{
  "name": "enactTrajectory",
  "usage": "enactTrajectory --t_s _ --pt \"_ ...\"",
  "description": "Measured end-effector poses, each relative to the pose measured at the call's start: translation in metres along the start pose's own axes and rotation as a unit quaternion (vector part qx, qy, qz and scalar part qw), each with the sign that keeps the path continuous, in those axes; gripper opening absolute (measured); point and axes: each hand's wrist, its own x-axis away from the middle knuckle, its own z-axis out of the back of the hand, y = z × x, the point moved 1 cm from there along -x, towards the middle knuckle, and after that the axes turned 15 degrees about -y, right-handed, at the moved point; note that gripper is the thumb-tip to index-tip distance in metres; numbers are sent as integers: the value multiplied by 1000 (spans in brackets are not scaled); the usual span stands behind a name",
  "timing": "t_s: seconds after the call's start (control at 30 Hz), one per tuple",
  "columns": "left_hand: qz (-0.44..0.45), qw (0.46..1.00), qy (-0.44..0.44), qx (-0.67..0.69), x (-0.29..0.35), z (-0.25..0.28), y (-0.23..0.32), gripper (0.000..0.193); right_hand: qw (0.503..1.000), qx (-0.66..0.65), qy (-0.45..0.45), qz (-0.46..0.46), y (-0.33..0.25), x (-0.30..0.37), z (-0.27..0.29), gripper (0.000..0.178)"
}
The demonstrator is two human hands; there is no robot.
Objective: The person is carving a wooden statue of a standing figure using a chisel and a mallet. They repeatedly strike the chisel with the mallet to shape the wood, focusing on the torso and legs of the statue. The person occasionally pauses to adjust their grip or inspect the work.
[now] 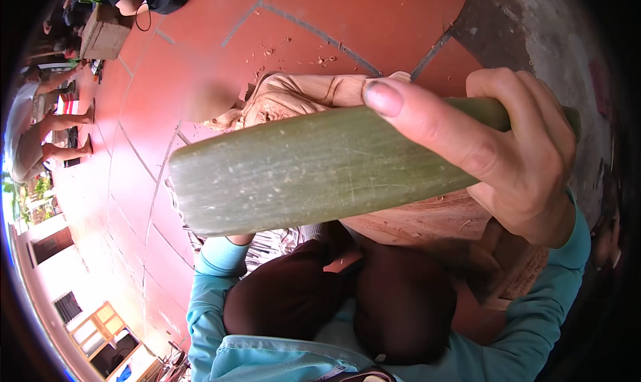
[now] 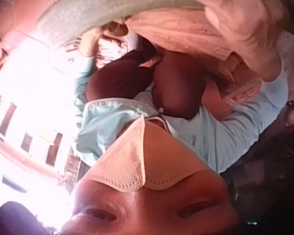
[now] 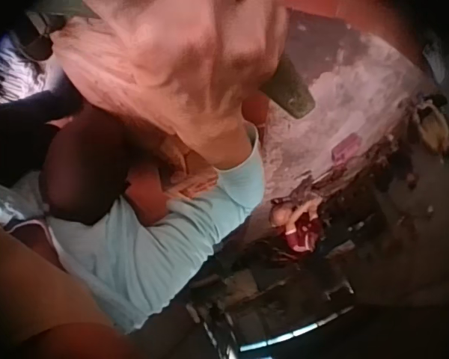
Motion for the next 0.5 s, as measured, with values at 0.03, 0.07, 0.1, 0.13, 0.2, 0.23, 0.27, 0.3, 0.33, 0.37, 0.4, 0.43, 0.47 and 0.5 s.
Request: enactTrajectory --t_s 0.03,0.07,0.1,0.13,0.2,0.23,0.27,0.3,0.33,0.37,0.4,0.43,0.47,0.5 --pt "-6 1000 -3 -8 -3 0 -4 15 999 11 46 9 4 -1 -1 68" --pt "-7 1000 -1 -22 -3 -1 -5 14 995 -45 89 -27 -4 -5 -10 67" --pt "-7 999 0 -34 -2 -1 -8 14 996 -36 77 -35 -2 -2 -8 67" --pt "-9 999 -1 -48 -2 0 -10 14 997 -28 64 -45 -1 2 -6 68" --pt "-11 997 -1 -77 0 1 -18 14 998 20 23 -50 4 7 0 69" --pt "-9 996 -1 -93 2 2 -19 14 997 57 -2 -46 7 6 0 70" --pt "-7 995 -3 -104 4 1 -23 14 997 -4 47 -55 6 6 -12 70" --pt "-9 994 -8 -110 3 -1 -25 14 991 -61 99 -61 4 8 -20 70" --pt "-12 993 -13 -117 3 -3 -27 14 987 -84 117 -71 4 10 -25 69" --pt "-11 992 -18 -126 6 -3 -28 14 990 -72 101 -68 7 13 -24 69" --pt "-8 991 -24 -132 9 -4 -27 14 993 -61 84 -64 9 16 -23 69" --pt "-5 991 -27 -135 13 -6 -26 14 995 -52 66 -60 10 19 -23 69" --pt "-2 992 -27 -123 15 -7 -22 14 994 -60 69 -59 10 20 -24 68" --pt "-2 994 -26 -109 15 -6 -19 14 993 -69 72 -59 11 22 -26 68"
